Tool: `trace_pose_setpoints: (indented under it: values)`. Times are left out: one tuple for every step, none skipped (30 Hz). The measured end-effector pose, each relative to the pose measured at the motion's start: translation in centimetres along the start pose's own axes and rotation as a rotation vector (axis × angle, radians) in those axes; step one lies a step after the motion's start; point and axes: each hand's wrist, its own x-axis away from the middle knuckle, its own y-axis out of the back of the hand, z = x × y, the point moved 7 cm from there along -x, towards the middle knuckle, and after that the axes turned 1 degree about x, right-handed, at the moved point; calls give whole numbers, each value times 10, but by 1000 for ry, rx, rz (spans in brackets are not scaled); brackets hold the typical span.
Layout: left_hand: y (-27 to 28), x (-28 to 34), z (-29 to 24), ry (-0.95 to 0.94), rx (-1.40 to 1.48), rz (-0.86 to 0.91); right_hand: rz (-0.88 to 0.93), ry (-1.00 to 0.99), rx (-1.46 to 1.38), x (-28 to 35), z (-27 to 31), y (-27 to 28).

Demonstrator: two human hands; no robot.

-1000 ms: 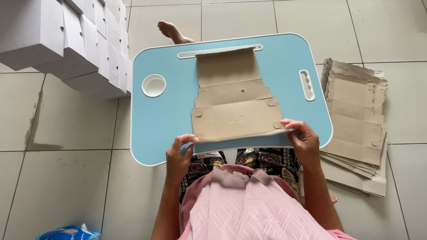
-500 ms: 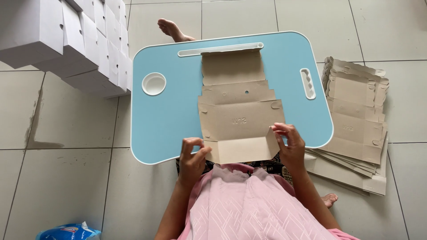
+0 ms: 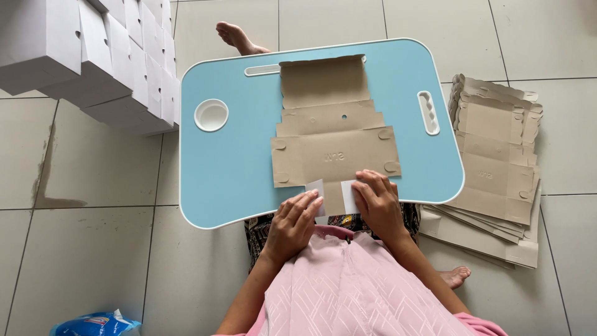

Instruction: Folding flat cardboard templates into small white boxes on a lap table while sitting on the floor.

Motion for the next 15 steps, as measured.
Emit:
trace_pose_setpoints:
  values:
    - [-2, 0, -3, -19, -25, 23, 11, -3, 51, -1, -2, -4]
    - [-5, 0, -3, -19, -24, 24, 11, -4, 52, -5, -1, -6]
    - [-9, 0, -3, -21, -55, 54, 9, -12, 95, -9, 0, -7]
    - [-13, 0, -2, -23, -86, 84, 7, -19, 139, -14, 1, -9]
    - [-19, 3, -1, -20, -87, 84, 8, -18, 137, -14, 0, -12]
    - [-29, 7, 1, -17, -136, 140, 5, -23, 163, -14, -1, -15]
    - [-39, 10, 4, -15, -183, 195, 1, -28, 189, -14, -1, -18]
    - [-41, 10, 1, -14, -183, 195, 2, -28, 189, -13, -3, -21]
    - [-50, 11, 3, 31, -241, 293, 22, -59, 98, -13, -8, -26]
    - [-59, 12, 5, 77, -300, 390, 42, -91, 7, -12, -13, -31]
    - [-61, 10, 1, 77, -298, 392, 44, -92, 7, -9, -23, -31]
    - [-65, 9, 0, 104, -345, 441, 64, -135, -142, -5, -35, -34]
    - [-69, 9, -1, 133, -393, 492, 85, -176, -293, -1, -46, -38]
    - [-70, 10, -2, 135, -392, 494, 87, -178, -295, -5, -54, -28]
    - [-72, 11, -2, 129, -414, 494, 75, -288, -304, -9, -71, -19]
